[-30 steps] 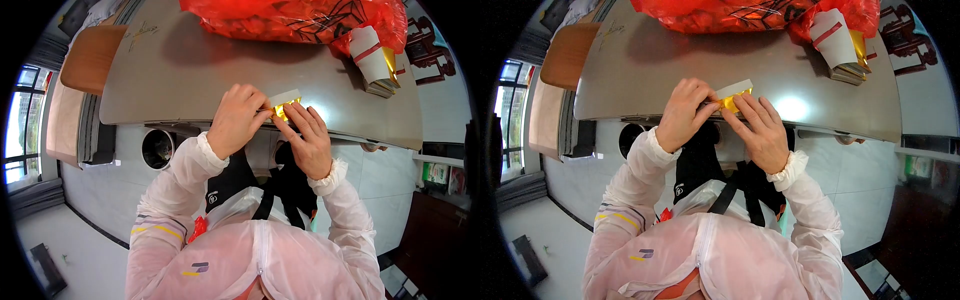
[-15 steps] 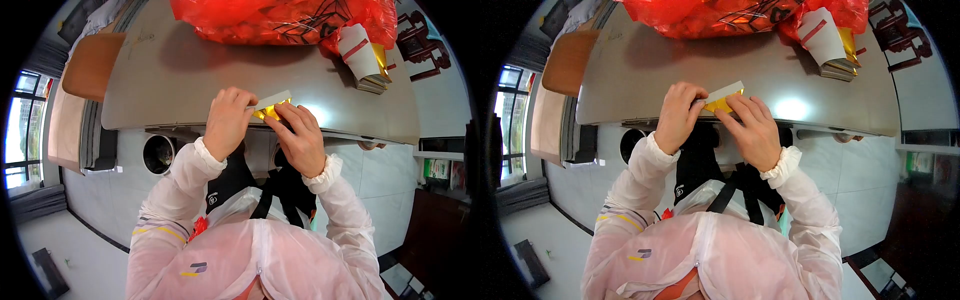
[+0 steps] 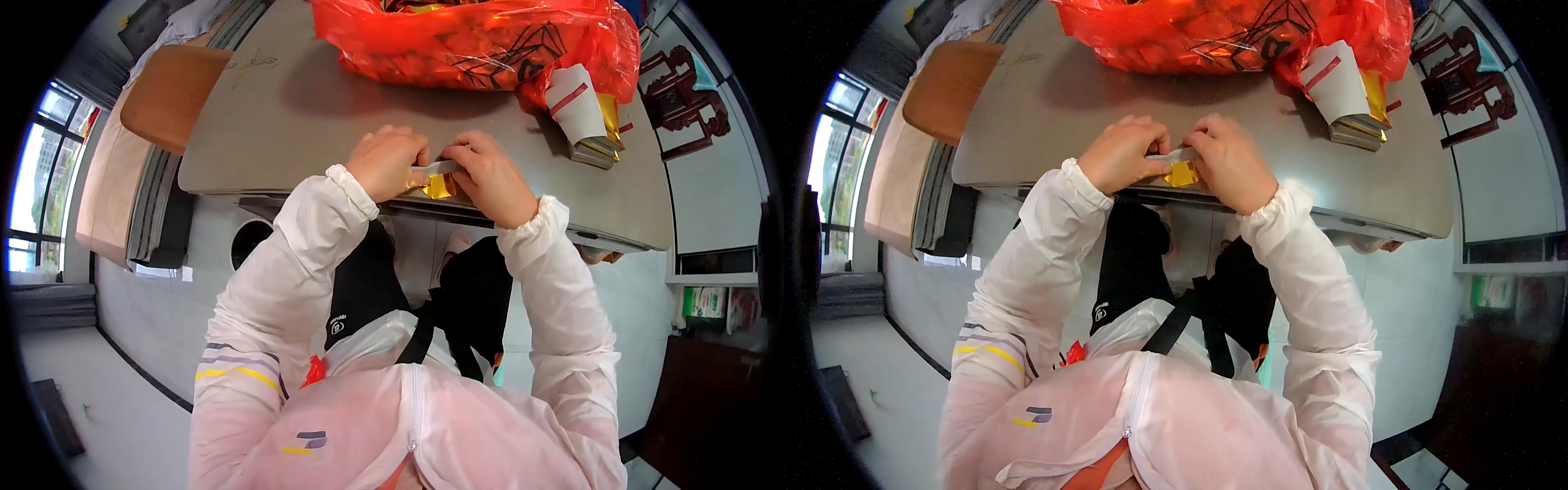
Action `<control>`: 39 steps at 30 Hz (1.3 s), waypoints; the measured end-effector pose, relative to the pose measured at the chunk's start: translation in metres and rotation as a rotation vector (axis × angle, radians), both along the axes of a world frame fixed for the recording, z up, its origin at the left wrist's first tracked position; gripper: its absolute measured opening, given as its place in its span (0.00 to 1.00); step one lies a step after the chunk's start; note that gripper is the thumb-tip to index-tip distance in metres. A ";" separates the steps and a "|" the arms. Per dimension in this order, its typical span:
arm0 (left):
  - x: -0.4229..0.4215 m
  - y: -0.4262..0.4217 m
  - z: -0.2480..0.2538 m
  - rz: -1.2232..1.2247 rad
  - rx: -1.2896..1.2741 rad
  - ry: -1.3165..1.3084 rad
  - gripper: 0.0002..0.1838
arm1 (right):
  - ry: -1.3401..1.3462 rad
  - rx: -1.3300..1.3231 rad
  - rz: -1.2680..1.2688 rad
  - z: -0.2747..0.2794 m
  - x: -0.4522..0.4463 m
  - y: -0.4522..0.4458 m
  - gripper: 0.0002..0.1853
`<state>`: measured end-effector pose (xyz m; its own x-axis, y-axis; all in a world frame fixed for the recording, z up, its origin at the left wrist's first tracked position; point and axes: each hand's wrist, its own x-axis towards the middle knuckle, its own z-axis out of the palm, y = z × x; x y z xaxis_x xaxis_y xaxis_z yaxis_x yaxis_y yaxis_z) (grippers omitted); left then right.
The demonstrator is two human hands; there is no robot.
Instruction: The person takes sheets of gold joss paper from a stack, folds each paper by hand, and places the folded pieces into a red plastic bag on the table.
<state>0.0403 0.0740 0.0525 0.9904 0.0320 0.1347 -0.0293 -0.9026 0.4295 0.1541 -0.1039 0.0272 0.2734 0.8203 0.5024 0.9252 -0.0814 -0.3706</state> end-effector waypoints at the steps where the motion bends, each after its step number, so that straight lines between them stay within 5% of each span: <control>1: 0.002 0.001 0.000 -0.004 -0.002 0.027 0.12 | -0.032 -0.039 0.008 0.002 0.006 0.000 0.12; 6: 0.002 -0.002 -0.001 -0.015 -0.120 0.097 0.09 | -0.062 -0.252 0.054 0.021 0.017 -0.001 0.07; 9: -0.014 -0.023 -0.007 -0.050 0.289 -0.232 0.07 | -0.277 -0.097 0.119 0.009 0.017 -0.007 0.08; 13: -0.050 -0.056 -0.018 -0.023 0.613 -0.343 0.14 | -0.398 -0.042 0.102 0.000 0.012 -0.028 0.13; 19: -0.053 -0.064 -0.032 0.087 0.563 -0.424 0.23 | -0.275 -0.147 -0.067 0.009 -0.027 -0.032 0.30; 26: -0.051 -0.059 -0.038 0.150 0.596 -0.422 0.26 | -0.327 -0.066 -0.217 -0.005 -0.026 -0.038 0.29; 33: -0.049 -0.051 -0.040 0.118 0.424 -0.524 0.18 | -0.216 0.042 -0.193 -0.010 -0.035 -0.039 0.24; 35: -0.053 -0.049 -0.036 0.096 0.304 -0.542 0.14 | -0.117 0.144 -0.175 -0.013 -0.038 -0.043 0.20; 36: -0.055 -0.051 -0.031 0.140 0.050 -0.436 0.12 | -0.069 0.192 -0.171 -0.014 -0.040 -0.046 0.17; 39: -0.063 -0.058 -0.023 0.213 -0.655 -0.114 0.08 | 1.075 0.339 -0.138 -0.009 -0.062 -0.056 0.11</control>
